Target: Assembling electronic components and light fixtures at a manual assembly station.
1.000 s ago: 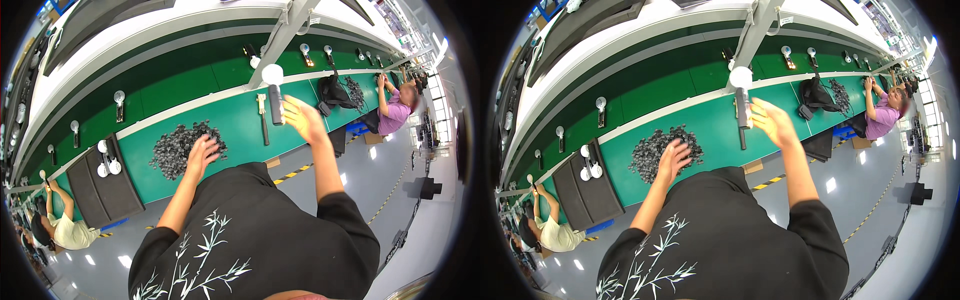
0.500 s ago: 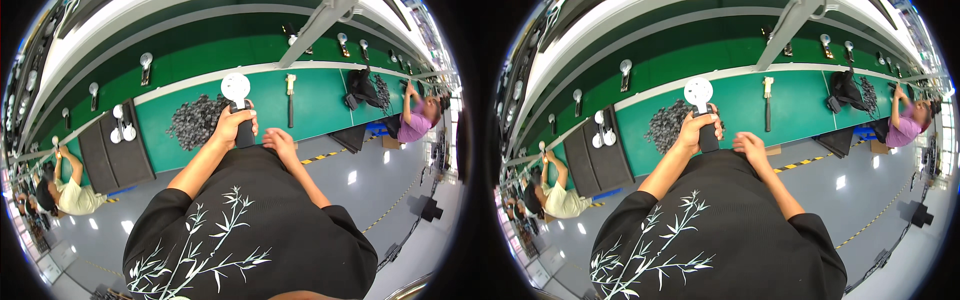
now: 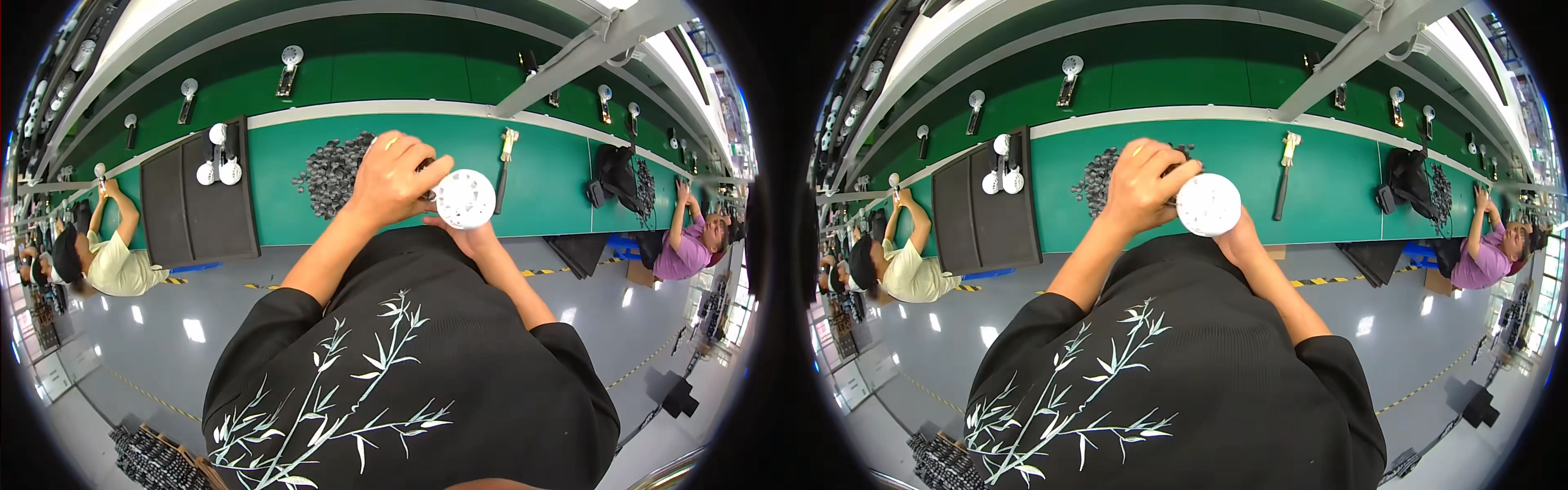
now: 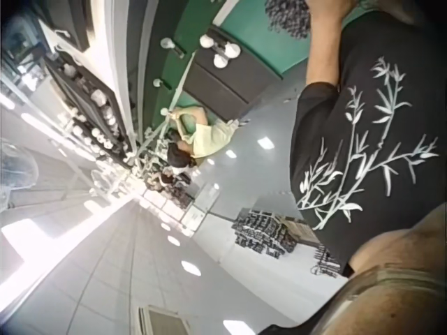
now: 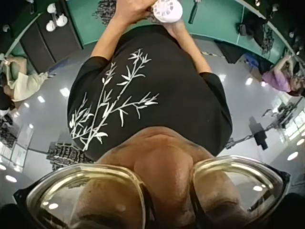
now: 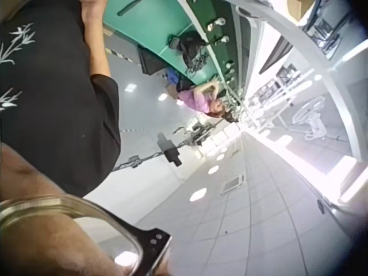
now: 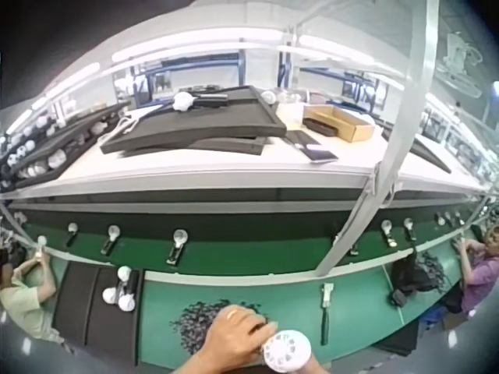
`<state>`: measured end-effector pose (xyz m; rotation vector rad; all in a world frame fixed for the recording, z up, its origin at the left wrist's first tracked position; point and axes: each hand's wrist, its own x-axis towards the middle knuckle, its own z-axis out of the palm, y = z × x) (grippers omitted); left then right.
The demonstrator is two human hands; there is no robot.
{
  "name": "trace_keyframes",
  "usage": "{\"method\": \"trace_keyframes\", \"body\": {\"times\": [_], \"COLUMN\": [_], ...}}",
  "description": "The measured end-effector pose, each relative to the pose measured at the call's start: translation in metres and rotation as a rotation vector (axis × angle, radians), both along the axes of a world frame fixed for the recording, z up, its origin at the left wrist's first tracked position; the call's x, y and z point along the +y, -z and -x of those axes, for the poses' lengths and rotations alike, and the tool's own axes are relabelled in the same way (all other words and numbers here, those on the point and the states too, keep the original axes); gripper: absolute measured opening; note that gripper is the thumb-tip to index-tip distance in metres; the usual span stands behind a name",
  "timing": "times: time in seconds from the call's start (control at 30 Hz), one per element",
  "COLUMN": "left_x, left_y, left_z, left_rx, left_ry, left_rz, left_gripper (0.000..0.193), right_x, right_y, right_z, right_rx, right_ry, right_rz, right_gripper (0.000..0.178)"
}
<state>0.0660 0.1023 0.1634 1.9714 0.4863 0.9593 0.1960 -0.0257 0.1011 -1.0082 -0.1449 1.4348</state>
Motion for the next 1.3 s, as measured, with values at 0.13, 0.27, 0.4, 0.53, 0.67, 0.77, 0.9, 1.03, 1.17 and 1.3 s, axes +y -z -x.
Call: {"method": "trace_keyframes", "body": {"times": [0.13, 0.27, 0.4, 0.53, 0.67, 0.77, 0.9, 1.03, 1.17, 1.3], "left_x": [0.01, 0.014, 0.007, -0.015, -0.028, -0.027, 0.0, 0.003, 0.013, 0.025], "left_y": [0.01, 0.027, 0.064, 0.056, 0.033, 0.023, 0.037, 0.031, 0.063, 0.114], "left_z": [-0.001, 0.002, 0.004, 0.013, 0.02, 0.02, 0.016, 0.017, 0.028, 0.051], "left_rx": [0.169, 0.202, 0.365, 0.438, 0.292, 0.082, -0.239, 0.097, 0.127, -0.321], "left_ry": [-0.008, -0.019, -0.115, -0.114, 0.159, 0.44, -0.091, -0.005, -0.106, -0.128], "left_rz": [-0.659, -0.77, -0.686, -0.322, 0.356, 0.894, 0.276, 0.382, 0.541, 0.961], "left_gripper": [0.05, 0.054, 0.048, 0.049, 0.049, 0.048, 0.044, 0.047, 0.045, 0.035], "right_x": [-0.004, -0.001, 0.015, 0.022, 0.041, 0.052, 0.069, 0.059, 0.057, 0.049], "right_y": [-0.046, -0.062, -0.059, -0.048, -0.04, -0.04, -0.03, 0.0, 0.027, 0.09], "right_z": [-0.002, -0.007, 0.001, -0.001, -0.023, -0.035, -0.017, 0.032, 0.031, -0.004], "right_rx": [0.219, 0.211, -0.549, -0.956, -0.668, -0.25, 0.6, 0.247, -0.027, -0.423], "right_ry": [0.067, -0.097, -0.272, -0.053, -0.028, -0.07, -0.306, -0.11, -0.134, -0.151], "right_rz": [-0.024, -0.194, 0.112, -0.034, -0.251, -0.397, -0.466, -0.071, 0.161, 0.304], "right_gripper": [0.032, 0.038, 0.054, 0.056, 0.054, 0.052, 0.04, 0.036, 0.033, 0.023]}}
